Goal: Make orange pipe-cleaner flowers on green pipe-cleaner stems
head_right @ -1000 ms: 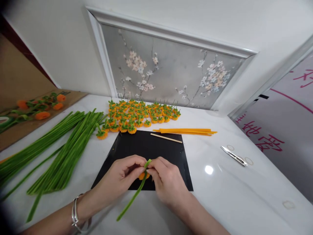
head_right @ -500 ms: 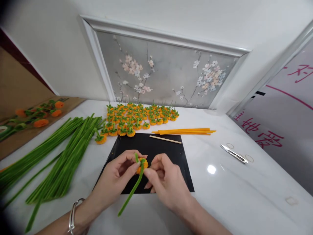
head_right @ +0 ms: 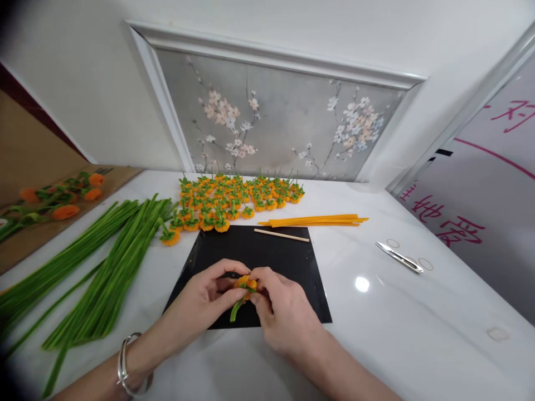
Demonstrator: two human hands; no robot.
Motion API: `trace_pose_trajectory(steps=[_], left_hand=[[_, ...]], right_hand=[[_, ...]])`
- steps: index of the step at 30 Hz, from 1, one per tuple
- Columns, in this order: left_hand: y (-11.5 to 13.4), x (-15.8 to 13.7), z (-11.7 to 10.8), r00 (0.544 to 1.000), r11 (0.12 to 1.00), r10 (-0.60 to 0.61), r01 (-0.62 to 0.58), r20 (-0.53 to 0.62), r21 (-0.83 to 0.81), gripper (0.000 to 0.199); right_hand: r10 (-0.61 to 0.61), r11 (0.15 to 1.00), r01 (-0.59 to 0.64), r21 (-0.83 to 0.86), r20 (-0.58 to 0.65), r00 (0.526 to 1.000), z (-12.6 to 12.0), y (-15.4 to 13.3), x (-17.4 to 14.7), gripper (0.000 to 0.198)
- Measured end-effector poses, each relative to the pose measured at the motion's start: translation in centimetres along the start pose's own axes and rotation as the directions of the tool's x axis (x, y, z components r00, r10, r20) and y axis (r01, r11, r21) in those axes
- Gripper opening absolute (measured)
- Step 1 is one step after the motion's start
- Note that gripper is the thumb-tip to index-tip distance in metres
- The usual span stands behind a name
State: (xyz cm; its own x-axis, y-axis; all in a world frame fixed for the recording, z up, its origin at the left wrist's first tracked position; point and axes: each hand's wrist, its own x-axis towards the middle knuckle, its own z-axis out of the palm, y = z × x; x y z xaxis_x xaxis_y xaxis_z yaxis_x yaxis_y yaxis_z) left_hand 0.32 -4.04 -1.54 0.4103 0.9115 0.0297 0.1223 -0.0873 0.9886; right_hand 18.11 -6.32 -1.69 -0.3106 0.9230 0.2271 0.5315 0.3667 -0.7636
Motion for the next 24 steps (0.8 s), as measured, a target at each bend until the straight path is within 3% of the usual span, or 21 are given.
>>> trace_pose_trajectory(steps=[6,11,15,19,22,24], left_hand=[[-0.1,-0.2,0.0,0.992,0.956,0.122,-0.107,-0.037,0.274,0.011],[0.0,-0.3,0.4,0.983,0.942,0.155,-0.116,-0.103,0.315,0.013],[0.1,-0.3,0.6,0.975,0.937,0.183,-0.134,-0.127,0.321,0.017],[0.1,-0.3,0.8,0.968,0.956,0.180,-0.130,-0.174,0.264,0.016],[0.3,-0.3,0.8,0.970,0.973,0.141,-0.098,-0.199,0.210,0.017],[0.5,-0.4,0.9,0.974,0.986,0.095,-0.064,-0.206,0.155,0.016]], right_hand=[[0.019,0.999,-0.023,-0.042,-0.103,0.994,0.0,0.0,-0.1,0.008],[0.217,0.969,-0.218,0.118,0.021,0.976,-0.2,-0.7,0.0,0.008],[0.383,0.816,-0.404,0.413,0.138,0.913,0.2,-0.8,0.2,0.008],[0.441,0.634,-0.454,0.626,0.189,0.877,0.6,-0.9,0.2,0.022],[0.444,0.569,-0.449,0.689,0.202,0.873,0.7,-1.0,0.3,0.032],[0.439,0.570,-0.442,0.693,0.197,0.876,0.9,-0.9,0.3,0.033]])
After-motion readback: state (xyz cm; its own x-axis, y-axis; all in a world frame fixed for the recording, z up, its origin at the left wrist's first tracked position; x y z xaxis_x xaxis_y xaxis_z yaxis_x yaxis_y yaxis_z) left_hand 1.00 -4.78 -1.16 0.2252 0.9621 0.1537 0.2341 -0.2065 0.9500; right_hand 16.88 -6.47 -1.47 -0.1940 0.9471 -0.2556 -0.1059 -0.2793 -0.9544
